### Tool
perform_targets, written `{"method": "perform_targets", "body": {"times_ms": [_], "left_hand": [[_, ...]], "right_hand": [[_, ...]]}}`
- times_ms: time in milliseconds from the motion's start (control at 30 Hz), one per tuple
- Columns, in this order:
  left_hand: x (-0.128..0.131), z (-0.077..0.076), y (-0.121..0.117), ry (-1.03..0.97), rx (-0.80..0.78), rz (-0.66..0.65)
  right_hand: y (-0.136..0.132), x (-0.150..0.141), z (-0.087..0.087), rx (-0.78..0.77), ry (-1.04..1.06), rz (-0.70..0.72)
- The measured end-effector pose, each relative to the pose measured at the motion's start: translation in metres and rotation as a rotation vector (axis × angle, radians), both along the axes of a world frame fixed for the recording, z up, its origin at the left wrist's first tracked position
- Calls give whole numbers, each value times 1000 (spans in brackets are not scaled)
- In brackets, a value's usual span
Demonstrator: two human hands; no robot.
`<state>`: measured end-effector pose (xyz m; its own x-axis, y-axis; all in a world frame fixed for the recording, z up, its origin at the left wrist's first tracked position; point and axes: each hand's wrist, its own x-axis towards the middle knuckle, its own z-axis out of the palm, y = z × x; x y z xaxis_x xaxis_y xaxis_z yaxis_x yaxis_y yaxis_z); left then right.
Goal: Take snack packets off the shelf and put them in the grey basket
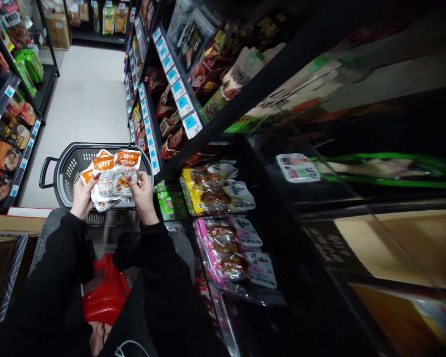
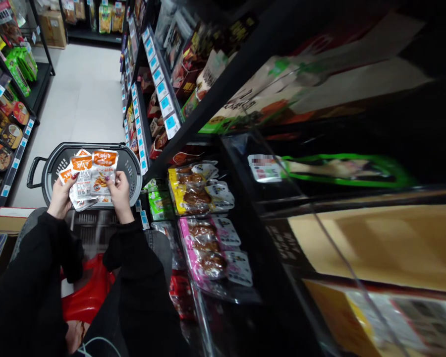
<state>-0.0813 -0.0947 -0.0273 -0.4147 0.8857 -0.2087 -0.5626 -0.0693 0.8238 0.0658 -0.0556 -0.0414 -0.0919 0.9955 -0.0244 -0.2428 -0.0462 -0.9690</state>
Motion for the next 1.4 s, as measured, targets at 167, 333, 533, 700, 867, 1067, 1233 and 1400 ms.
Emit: {"method": "perform_targets", "body": {"times_ms": [167,333,533,700,867,1067,1233,1400], "left_hand": [[-1,1,0,-2,3,24],[-1,3,0,-10,-15,25],[-1,4,1,-43,-20,17],[-2,2,1,-49,-12,18],[-1,4,1,-40,-14,12],[-2,2,1,-35,-9,15],[-2,1,1,-27,-8,14],[-2,1,1,-39,-13,25]], "right_hand": [[0,10,16,-164,311,62],[-8,24,32,-301,644,320],[-12,26,31,-379,795,471],[-12,24,34,-369,867,532],[-14,23,37,-345,903,511],[-13,23,32,-283,851,576],[-11,26,18,-207,765,697],[-13,28,15,-243,676,693]]}}
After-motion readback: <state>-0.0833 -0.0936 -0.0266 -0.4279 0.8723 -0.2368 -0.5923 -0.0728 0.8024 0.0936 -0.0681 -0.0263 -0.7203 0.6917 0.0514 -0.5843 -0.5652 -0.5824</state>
